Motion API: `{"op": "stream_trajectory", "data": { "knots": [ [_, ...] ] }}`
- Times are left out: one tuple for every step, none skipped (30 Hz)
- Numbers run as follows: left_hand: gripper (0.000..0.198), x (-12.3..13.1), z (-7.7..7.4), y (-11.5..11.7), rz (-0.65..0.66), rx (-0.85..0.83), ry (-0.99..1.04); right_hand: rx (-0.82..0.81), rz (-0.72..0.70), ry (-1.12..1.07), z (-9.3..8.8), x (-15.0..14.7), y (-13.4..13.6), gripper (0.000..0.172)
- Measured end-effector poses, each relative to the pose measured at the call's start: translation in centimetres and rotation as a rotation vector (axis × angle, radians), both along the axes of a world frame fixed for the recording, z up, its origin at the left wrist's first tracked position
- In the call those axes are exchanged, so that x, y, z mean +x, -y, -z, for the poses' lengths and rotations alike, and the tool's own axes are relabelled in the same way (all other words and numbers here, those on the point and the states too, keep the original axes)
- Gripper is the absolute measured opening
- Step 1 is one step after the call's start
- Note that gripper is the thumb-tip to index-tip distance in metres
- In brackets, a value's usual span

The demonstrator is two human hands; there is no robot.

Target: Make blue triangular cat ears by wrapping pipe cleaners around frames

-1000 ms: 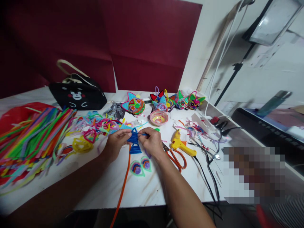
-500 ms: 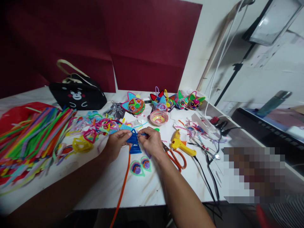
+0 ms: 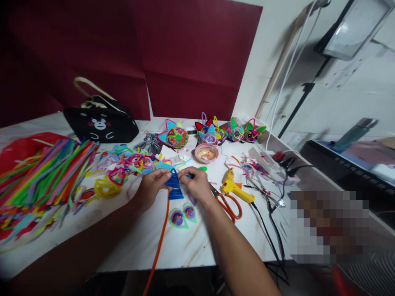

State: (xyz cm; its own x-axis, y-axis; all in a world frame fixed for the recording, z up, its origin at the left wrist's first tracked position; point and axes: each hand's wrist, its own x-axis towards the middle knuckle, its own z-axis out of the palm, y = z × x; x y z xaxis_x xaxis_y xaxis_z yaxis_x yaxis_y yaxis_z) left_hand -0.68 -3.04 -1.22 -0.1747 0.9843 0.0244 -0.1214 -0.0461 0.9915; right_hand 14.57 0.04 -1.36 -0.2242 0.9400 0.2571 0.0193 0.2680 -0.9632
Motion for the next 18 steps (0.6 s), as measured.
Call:
{"op": "stream_trajectory", "data": {
  "knots": [
    [0.032,0.01,0.06,0.00,0.003,0.004,-0.005,-0.022,-0.011,-0.021,-0.01,-0.01,-0.01,0.008],
    [0.031,0.00,0.13,-0.01,0.006,0.008,-0.010,-0.040,-0.023,-0.040,-0.02,-0.01,-0.01,0.008],
    [0.030,0.00,0.20,-0.03,0.012,0.010,-0.014,-0.055,-0.033,-0.054,-0.05,-0.01,0.01,0.008],
    [0.030,-0.02,0.27,-0.04,0.020,0.012,-0.016,-0.070,-0.043,-0.065,-0.08,0.00,0.02,0.008],
    [0.029,-0.04,0.33,-0.05,0.030,0.013,-0.018,-0.085,-0.053,-0.076,-0.10,0.02,0.04,0.008],
    [0.028,-0.07,0.37,-0.06,0.042,0.014,-0.018,-0.101,-0.062,-0.087,-0.13,0.04,0.05,0.009],
    [0.027,-0.10,0.40,-0.07,0.054,0.014,-0.016,-0.118,-0.071,-0.099,-0.16,0.06,0.05,0.009],
    [0.027,-0.13,0.41,-0.08,0.067,0.014,-0.013,-0.136,-0.079,-0.112,-0.18,0.08,0.04,0.009],
    [0.026,-0.16,0.41,-0.09,0.079,0.013,-0.009,-0.154,-0.087,-0.125,-0.21,0.09,0.04,0.009],
    [0.026,-0.18,0.39,-0.09,0.089,0.011,-0.005,-0.168,-0.094,-0.137,-0.25,0.11,0.02,0.008],
    [0.025,-0.20,0.35,-0.08,0.099,0.008,0.000,-0.180,-0.102,-0.147,-0.29,0.12,0.01,0.008],
    [0.025,-0.22,0.29,-0.07,0.106,0.002,0.006,-0.188,-0.109,-0.157,-0.35,0.14,0.01,0.007],
    [0.025,-0.23,0.21,-0.05,0.114,-0.004,0.014,-0.196,-0.118,-0.165,-0.41,0.16,0.02,0.007],
    [0.026,-0.24,0.10,-0.01,0.123,-0.012,0.024,-0.204,-0.129,-0.174,-0.47,0.20,0.05,0.006],
    [0.026,-0.24,-0.01,0.03,0.135,-0.021,0.036,-0.212,-0.142,-0.186,-0.54,0.24,0.08,0.007],
    [0.026,-0.25,-0.14,0.08,0.147,-0.030,0.048,-0.220,-0.158,-0.199,-0.62,0.30,0.13,0.006],
    [0.027,-0.25,-0.27,0.13,0.163,-0.038,0.061,-0.230,-0.177,-0.212,-0.69,0.37,0.18,0.006],
    [0.027,-0.25,-0.39,0.17,0.180,-0.045,0.074,-0.238,-0.200,-0.224,-0.76,0.45,0.22,0.005]
  ]
}}
